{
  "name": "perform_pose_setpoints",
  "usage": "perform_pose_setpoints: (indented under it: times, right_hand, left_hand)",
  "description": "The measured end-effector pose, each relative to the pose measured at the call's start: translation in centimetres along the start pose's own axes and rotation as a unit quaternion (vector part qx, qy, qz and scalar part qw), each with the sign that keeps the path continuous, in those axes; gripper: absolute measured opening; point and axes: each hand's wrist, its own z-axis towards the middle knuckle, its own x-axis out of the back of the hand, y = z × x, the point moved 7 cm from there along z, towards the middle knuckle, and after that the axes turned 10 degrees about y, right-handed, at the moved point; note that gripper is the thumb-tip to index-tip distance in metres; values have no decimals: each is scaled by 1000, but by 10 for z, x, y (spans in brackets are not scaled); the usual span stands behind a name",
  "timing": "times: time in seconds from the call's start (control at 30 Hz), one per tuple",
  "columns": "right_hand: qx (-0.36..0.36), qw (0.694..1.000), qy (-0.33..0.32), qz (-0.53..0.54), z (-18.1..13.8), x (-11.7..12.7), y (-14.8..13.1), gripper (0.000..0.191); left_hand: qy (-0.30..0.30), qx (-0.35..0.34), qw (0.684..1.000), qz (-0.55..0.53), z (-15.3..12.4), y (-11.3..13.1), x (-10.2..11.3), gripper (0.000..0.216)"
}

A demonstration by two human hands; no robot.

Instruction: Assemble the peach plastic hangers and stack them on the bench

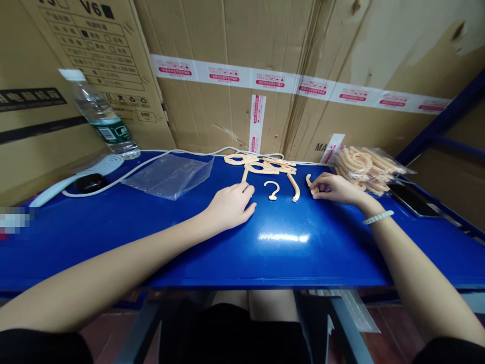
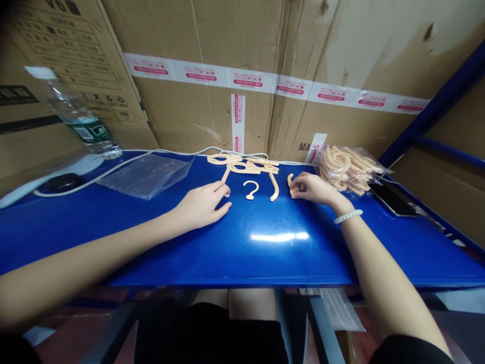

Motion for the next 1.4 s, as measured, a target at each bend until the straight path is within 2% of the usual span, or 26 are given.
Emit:
perform_pose_setpoints:
  times: [0.17,0.37,0.43,0.5,0.57,0.63,0.77,0.83,1.1,1.27,1.4]
  right_hand:
    - [11,1000,24,6,0,7,-4,42]
    - [40,992,123,7,1,11,-32,40]
    - [78,990,116,7,1,3,-52,40]
    - [113,990,82,7,2,-9,-69,38]
    - [125,990,57,1,2,-16,-77,36]
    - [125,991,50,2,2,-18,-78,35]
    - [108,993,44,30,1,-16,-72,38]
    - [106,993,41,37,2,-16,-73,39]
    - [115,992,40,38,3,-17,-77,43]
    - [112,988,94,38,3,-7,-73,39]
    - [87,986,140,-38,11,-2,-58,31]
  left_hand:
    - [-4,-2,1000,14,1,-2,2,19]
    - [12,-47,999,4,-1,10,6,19]
    - [13,-59,998,-8,-2,14,5,22]
    - [22,-72,997,-27,-4,18,4,26]
    - [36,-101,993,-58,-5,23,4,33]
    - [31,-135,986,-90,-6,29,1,43]
    - [-33,-165,979,-113,-8,35,-11,59]
    - [-49,-164,979,-111,-7,35,-14,63]
    - [-52,-126,988,-69,-5,25,-13,68]
    - [-7,-130,989,-68,-3,23,-6,62]
    - [32,-109,992,-60,2,9,-1,44]
